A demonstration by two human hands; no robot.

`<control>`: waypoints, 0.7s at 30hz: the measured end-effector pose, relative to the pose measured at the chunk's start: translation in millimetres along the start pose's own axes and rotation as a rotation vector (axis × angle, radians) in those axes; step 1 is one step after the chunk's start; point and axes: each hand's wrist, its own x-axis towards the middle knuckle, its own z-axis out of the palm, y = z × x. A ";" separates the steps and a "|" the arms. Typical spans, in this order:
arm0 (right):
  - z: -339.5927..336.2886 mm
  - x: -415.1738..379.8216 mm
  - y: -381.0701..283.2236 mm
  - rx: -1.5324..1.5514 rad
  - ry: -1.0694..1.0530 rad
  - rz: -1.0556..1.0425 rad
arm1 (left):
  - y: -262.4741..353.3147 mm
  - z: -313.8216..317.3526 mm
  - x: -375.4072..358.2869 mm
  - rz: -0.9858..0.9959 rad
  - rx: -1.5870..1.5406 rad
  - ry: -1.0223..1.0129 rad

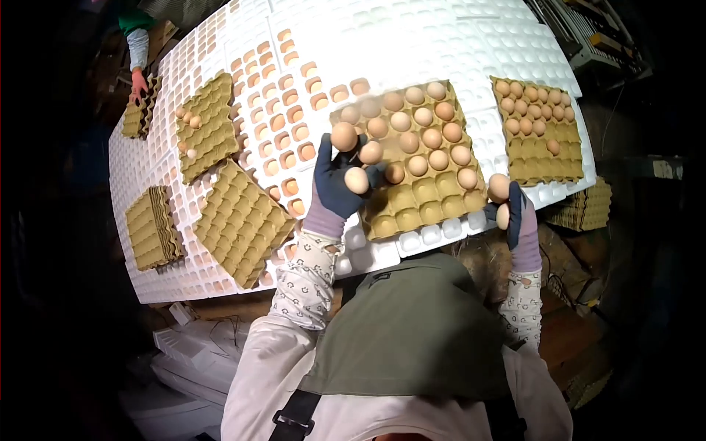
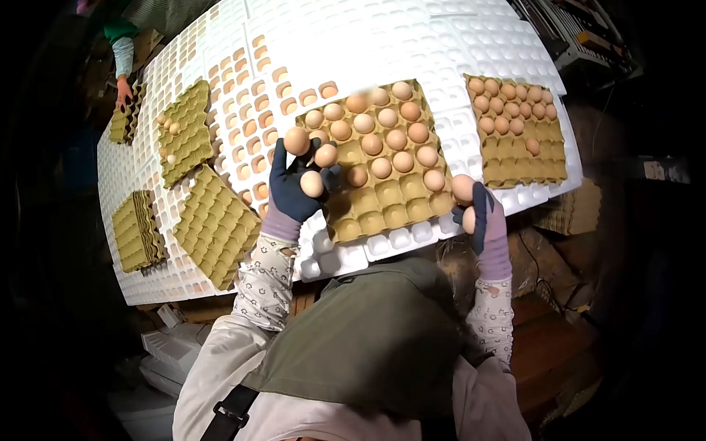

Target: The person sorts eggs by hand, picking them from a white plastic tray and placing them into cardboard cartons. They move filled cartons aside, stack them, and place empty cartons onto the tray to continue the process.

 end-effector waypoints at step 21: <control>365.5 314.0 -76.6 -1.364 -0.043 -0.518 | 62.1 -123.6 277.5 0.013 1.733 0.183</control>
